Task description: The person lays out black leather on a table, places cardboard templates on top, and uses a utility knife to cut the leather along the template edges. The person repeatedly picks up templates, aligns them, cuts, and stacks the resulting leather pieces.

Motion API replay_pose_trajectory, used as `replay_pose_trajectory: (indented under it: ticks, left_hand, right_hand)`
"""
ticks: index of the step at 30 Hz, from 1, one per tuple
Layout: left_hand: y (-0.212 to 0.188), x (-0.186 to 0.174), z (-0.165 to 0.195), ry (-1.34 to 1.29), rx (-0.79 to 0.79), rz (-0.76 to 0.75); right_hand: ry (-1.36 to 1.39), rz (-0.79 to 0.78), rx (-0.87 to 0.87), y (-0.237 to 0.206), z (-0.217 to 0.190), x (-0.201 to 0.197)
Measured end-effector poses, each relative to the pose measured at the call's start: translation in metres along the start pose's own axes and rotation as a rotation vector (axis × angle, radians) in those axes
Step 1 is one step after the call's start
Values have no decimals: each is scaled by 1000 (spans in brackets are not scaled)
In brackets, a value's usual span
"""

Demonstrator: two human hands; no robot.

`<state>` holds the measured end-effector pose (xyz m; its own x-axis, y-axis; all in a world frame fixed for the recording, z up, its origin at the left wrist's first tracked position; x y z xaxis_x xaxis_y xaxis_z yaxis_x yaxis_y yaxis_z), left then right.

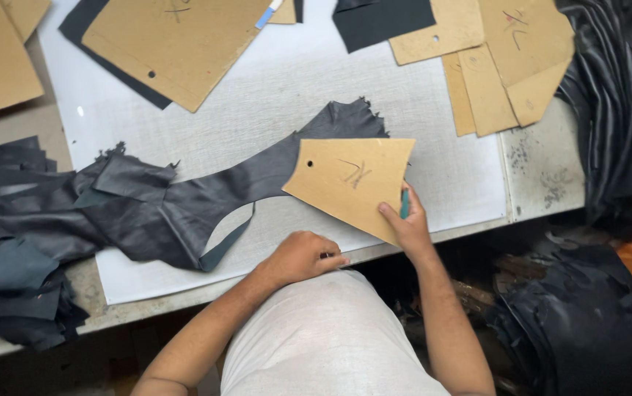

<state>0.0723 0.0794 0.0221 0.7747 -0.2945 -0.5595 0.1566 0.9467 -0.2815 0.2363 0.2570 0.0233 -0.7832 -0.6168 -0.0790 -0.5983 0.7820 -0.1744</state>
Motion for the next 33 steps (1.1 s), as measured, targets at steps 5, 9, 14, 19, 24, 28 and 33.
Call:
replay_pose_trajectory:
  ticks: [5,9,14,19,24,28,33]
  left_hand:
    - [-21,-57,-36,476,98,705]
    - [-18,-61,-57,492,5,691]
    - [-14,-78,-56,548,-38,653]
    - [1,-125,-60,520,-99,363]
    - [4,-142,-48,460,-17,389]
    - [7,-141,-47,489,-46,382]
    - [12,-145,-49,518,-67,329]
  right_hand:
    - [-239,-31,199,21,6,-15]
    - [-382,-32,142,44,-3,1]
    - [-498,-65,-52,54,-20,9]
    - [-870,-61,-50,55,-25,10]
    - [-767,60,1,32,-22,-16]
    - [-653,64,95,8,0,-25]
    - [-676,60,51,4,13,-25]
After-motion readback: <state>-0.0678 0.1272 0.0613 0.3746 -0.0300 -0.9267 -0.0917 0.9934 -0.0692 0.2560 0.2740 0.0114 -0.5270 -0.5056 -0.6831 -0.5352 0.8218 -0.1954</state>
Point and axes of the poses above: each hand's wrist, its own y-axis towards the middle knuckle, its own x-axis out of the palm, z = x × y, the point moved 4 cm from there along y, towards the middle knuckle, and after that the axes turned 4 degrees about -z, right-handed, at the moved point
